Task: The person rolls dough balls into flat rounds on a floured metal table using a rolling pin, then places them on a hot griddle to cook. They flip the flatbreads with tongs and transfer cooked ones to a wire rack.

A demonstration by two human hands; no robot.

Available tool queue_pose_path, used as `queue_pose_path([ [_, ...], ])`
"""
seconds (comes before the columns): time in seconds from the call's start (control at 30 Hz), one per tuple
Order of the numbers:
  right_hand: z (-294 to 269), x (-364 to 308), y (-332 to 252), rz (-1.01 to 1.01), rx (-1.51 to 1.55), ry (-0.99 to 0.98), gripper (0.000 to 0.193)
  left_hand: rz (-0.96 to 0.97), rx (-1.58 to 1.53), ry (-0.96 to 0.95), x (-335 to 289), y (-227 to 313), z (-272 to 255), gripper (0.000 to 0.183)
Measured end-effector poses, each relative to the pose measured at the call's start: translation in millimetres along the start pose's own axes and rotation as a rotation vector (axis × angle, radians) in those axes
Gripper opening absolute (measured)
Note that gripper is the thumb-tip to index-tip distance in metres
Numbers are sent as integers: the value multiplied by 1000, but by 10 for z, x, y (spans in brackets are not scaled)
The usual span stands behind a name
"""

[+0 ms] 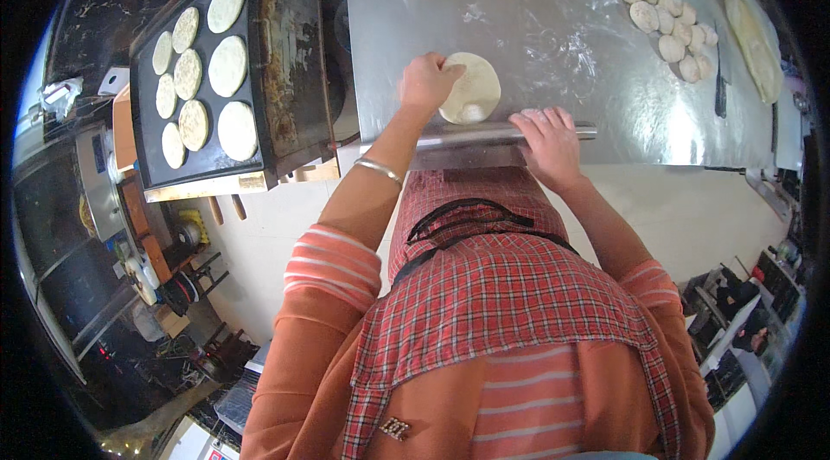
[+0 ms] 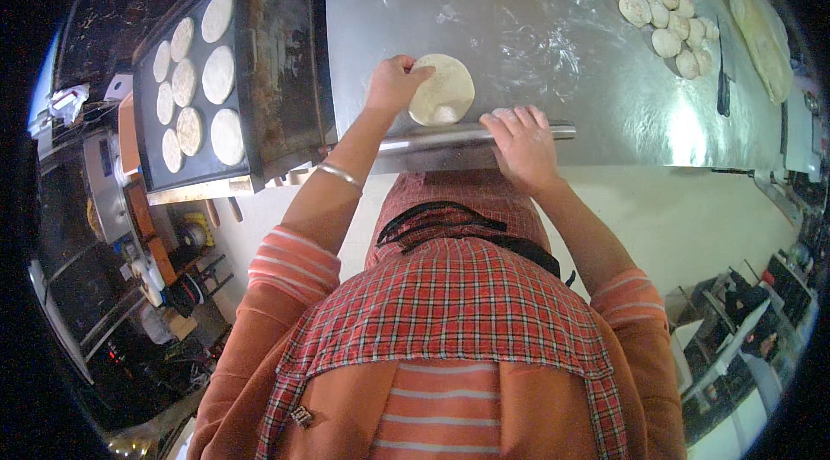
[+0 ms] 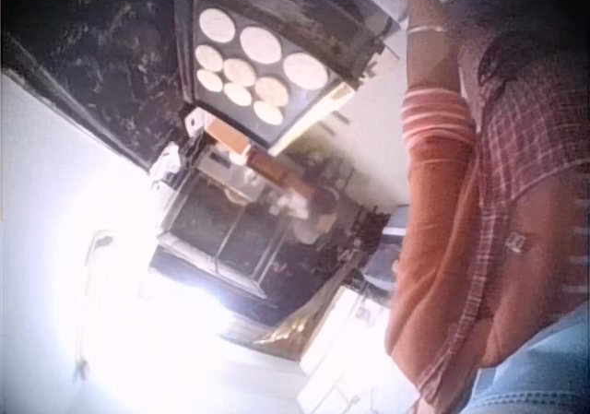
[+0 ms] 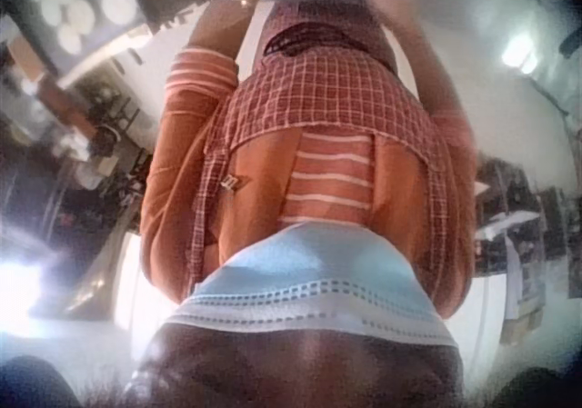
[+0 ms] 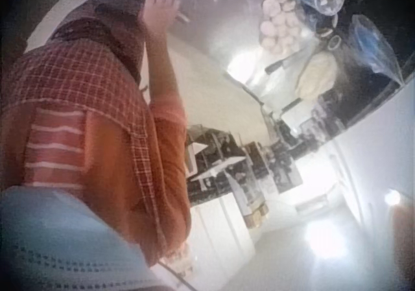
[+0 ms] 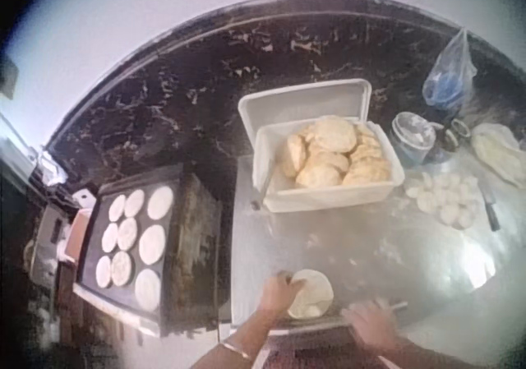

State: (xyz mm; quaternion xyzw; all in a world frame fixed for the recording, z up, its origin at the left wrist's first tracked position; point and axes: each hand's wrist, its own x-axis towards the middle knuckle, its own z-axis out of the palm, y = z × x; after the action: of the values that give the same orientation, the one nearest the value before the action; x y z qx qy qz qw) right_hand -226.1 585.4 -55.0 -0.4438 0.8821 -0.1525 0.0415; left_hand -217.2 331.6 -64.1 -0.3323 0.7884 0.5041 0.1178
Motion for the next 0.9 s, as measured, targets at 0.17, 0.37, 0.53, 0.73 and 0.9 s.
queue_pose_path([
  [0.17, 10, -63, -132, -128, 93, 133, 35, -96, -315, -38, -539, -432, -128, 36],
  [0.37, 169, 282, -133, 117, -19, 57, 52, 310, 759, 478, -907, -824, -82, 45],
  [0.53, 278, 1341, 228, 189, -217, 156, 69, 376, 771, 630, 207, -319, -338, 47],
  [0.73, 264, 1028, 150, 128, -174, 106, 73, 374, 862, 495, -24, -389, -295, 57],
  [0.9, 143, 595, -127, 176, -47, -16, 74, 493, 775, 438, -464, -671, -143, 54],
])
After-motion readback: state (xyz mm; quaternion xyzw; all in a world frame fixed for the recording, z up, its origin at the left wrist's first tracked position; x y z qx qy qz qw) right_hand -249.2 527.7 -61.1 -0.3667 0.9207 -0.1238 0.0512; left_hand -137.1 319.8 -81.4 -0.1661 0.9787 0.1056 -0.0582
